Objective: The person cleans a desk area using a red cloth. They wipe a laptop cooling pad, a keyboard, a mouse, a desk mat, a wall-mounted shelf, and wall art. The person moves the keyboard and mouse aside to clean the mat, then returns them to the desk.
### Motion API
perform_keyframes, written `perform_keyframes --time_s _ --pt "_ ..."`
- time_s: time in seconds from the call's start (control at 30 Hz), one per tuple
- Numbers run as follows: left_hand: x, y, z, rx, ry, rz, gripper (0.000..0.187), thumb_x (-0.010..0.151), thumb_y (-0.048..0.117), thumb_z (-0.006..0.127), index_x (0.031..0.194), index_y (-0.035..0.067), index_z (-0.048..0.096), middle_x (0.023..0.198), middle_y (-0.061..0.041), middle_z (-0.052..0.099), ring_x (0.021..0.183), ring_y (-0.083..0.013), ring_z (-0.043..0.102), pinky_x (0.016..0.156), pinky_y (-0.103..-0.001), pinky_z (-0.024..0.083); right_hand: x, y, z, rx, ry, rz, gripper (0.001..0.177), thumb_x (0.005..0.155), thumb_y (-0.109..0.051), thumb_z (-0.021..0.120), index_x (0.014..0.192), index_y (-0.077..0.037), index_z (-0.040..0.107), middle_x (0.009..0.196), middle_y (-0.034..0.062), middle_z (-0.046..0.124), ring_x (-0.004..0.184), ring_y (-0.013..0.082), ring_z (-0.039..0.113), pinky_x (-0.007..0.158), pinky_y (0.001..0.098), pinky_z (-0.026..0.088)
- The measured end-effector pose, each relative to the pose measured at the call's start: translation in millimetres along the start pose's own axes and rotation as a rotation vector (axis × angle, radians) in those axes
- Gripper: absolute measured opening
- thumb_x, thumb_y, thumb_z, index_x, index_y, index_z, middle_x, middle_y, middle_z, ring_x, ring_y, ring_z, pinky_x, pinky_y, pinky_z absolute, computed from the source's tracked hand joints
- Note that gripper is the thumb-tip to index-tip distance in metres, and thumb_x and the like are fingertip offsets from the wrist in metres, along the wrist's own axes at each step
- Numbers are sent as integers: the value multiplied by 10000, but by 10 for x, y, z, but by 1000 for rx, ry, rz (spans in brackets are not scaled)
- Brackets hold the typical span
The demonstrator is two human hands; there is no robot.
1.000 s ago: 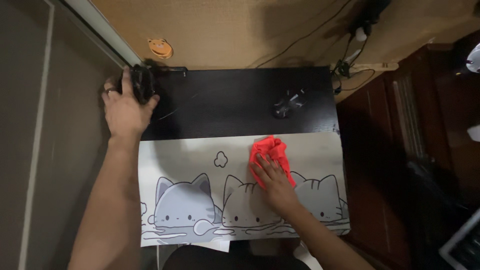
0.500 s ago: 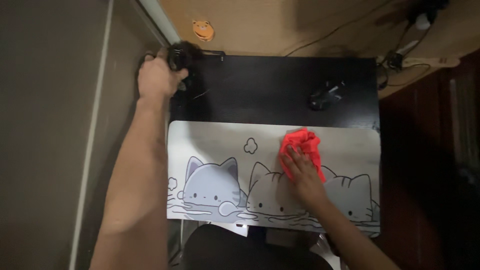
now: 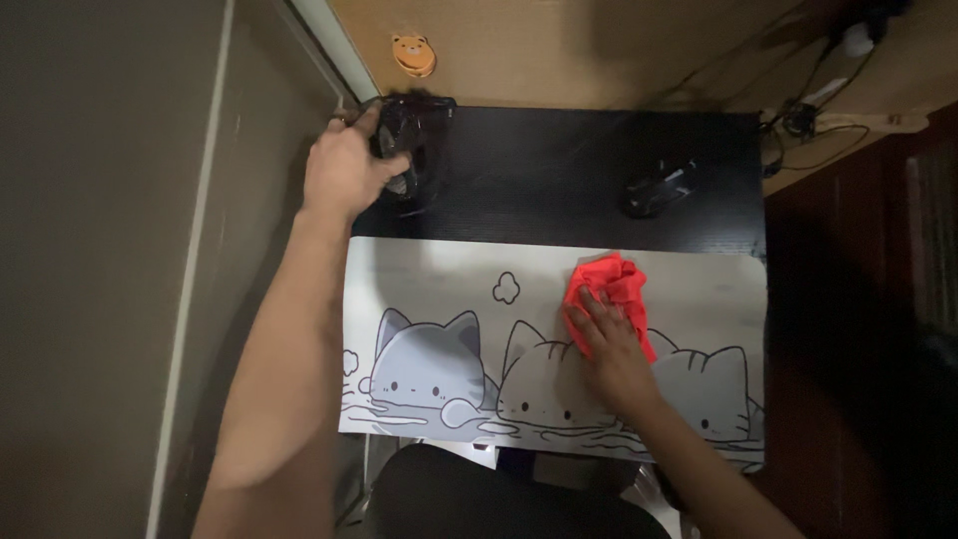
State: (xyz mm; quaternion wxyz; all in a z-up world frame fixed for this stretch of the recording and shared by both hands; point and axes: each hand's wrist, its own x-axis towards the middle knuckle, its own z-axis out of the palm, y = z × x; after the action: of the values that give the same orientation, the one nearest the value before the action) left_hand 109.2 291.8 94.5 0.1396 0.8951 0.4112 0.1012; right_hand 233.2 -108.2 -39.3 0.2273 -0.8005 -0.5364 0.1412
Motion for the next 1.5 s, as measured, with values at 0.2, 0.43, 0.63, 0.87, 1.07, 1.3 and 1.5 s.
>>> perform_keyframes --time_s 0.2,0.43,0.63,0.87,1.07,1.3,1.5 --pt "65 -41 45 211 -17 18 878 759 458 848 1512 183 489 1459 -218 501 1269 -402 539 992 -502 492 -11 8 8 -1 28 -23 724 770 36 599 1463 -147 494 1628 99 333 1526 371 263 1233 551 228" --pt "-302 479 536 261 188 107 881 835 418 767 1549 38 416 1498 -232 501 1289 -441 532 896 -521 552 15 -43 6 -3 5 16 772 711 39 606 1450 -157 499 1612 86 341 1523 351 266 1233 539 235" --pt "-247 937 879 234 345 23 813 861 394 724 1550 94 414 1531 -187 484 1347 -412 517 992 -543 506 0 -13 33 -34 49 -46 707 784 26 603 1465 -125 487 1623 115 333 1512 371 287 1224 552 241" --pt "-317 549 915 17 563 11 709 938 522 667 1502 141 468 1492 -187 526 1344 -367 557 1061 -495 472 2 -10 51 -40 34 -8 714 759 11 609 1446 -149 493 1615 106 334 1511 375 284 1223 544 229" --pt "66 -724 1408 -47 345 -17 676 826 105 618 1461 -66 461 1427 -291 514 1276 -447 535 1072 -500 456 19 87 120 -52 -29 10 792 702 11 619 1464 -135 458 1603 125 311 1481 384 270 1201 560 224" --pt "379 -951 1811 288 24 -120 389 1004 128 539 1351 -35 604 1363 -230 603 1273 -407 566 1034 -501 490 1 46 129 -57 4 15 758 756 22 606 1474 -175 463 1625 88 317 1520 383 268 1211 560 257" --pt "55 -776 1143 71 -225 -30 353 970 287 643 1240 62 683 1347 -224 615 1258 -401 589 1086 -482 480 -38 58 84 -49 -15 6 755 781 -1 604 1499 -160 432 1627 116 298 1511 387 258 1199 581 244"
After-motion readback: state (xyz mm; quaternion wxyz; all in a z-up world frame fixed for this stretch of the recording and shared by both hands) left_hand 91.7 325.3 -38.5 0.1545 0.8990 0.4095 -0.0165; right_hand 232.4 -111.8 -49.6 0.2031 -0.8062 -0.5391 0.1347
